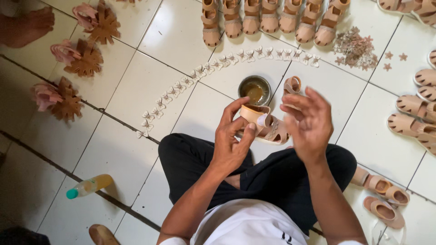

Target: The person sits on the floor and assembles small sandals by attaching a strap to the sole. They handle each sandal one at a time, press the strap into place, and set the finished sandal aside. Multiple sandals and loose straps are arranged on the floor.

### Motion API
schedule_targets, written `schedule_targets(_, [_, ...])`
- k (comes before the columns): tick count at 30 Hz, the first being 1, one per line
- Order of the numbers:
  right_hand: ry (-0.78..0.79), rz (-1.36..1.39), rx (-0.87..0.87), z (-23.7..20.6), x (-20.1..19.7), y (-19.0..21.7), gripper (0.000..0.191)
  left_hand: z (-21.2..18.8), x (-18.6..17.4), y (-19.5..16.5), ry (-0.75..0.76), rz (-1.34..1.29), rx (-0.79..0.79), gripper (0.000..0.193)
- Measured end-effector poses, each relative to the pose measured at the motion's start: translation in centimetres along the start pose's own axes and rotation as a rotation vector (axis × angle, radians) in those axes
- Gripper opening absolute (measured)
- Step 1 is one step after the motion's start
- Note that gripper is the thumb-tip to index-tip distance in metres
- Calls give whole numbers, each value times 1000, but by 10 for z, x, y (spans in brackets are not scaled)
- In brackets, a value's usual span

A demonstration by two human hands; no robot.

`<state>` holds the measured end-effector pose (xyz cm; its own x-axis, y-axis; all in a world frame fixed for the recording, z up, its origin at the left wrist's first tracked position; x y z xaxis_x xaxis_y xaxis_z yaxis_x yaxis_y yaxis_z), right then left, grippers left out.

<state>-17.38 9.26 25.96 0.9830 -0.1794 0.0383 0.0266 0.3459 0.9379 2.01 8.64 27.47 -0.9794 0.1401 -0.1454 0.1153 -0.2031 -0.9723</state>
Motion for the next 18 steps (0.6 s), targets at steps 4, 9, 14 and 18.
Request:
schedule_targets(4, [141,-233,-198,-22,23,23,87,-3,-1,0,5,25,-47,19])
schedule_targets(9, [-180,189,167,-11,1,-8,64,-11,3,-6,17,21,45,16])
schedule_targets(14, [-126,241,5,-1,-22,3,51,-10,-4,9,74,-126,-8,21])
schedule_targets(18, [114,18,-229,-28,-5,26,57,-8,-4,2,131,-95,75,16])
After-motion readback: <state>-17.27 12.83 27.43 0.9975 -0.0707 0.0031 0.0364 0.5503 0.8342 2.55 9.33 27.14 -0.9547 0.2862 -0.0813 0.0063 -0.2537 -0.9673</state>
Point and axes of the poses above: each hand's wrist, its own z-axis towards the middle knuckle, its own x-axis out of the palm, y = z × x, the point moved 7 cm from there along z, towards the middle knuckle, and after that the axes turned 2 degrees about z, right-handed, at the moved point
